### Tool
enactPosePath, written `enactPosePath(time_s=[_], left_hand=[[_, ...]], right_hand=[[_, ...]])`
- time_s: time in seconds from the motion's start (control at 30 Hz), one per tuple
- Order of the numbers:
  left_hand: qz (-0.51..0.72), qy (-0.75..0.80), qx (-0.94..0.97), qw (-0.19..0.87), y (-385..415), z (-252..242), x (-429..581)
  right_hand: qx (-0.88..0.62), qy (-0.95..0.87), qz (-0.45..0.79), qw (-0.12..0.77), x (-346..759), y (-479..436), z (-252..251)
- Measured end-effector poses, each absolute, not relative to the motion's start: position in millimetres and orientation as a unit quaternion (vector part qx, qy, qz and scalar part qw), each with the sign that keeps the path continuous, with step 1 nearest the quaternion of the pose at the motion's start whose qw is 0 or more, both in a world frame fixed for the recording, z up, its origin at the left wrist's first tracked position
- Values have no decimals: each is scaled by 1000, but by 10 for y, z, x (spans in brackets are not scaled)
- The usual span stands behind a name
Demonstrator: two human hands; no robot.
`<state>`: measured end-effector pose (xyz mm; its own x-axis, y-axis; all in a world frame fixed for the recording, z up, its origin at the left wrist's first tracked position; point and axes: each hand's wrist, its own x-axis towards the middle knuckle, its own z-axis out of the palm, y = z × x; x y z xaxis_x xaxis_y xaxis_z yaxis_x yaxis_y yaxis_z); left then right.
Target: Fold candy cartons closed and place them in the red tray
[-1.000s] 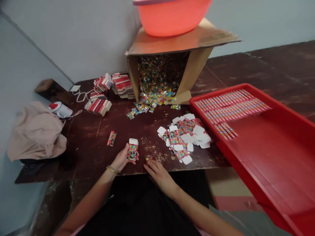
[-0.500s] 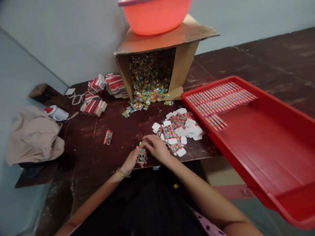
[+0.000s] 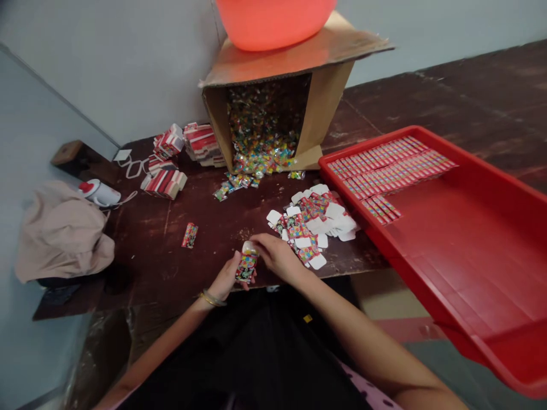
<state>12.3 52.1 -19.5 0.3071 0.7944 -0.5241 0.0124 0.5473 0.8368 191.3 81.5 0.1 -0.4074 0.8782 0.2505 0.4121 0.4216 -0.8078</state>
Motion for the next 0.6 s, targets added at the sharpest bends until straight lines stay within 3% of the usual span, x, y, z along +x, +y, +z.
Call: enactPosePath(time_s=[0.1, 0.17, 0.27, 0.4, 0.5, 0.6], left_hand=[[282, 536, 373, 703, 526, -214, 113], [287, 545, 349, 706, 523, -241, 105], [288, 548, 314, 720, 527, -263, 101], [296, 542, 309, 723, 565, -237, 94], [306, 528, 324, 723, 594, -196, 72], [303, 507, 362, 722, 599, -155, 40]], right_hand=[[-410, -777, 335, 341, 1912, 755, 7], [-442, -719, 370, 387, 1892, 706, -39], [-466, -521, 558, 447, 1852, 645, -178], [-355, -282, 807, 378, 1829, 646, -304], [-321, -230, 846, 359, 1829, 704, -258], [-337, -288, 828, 345, 1801, 758, -160]])
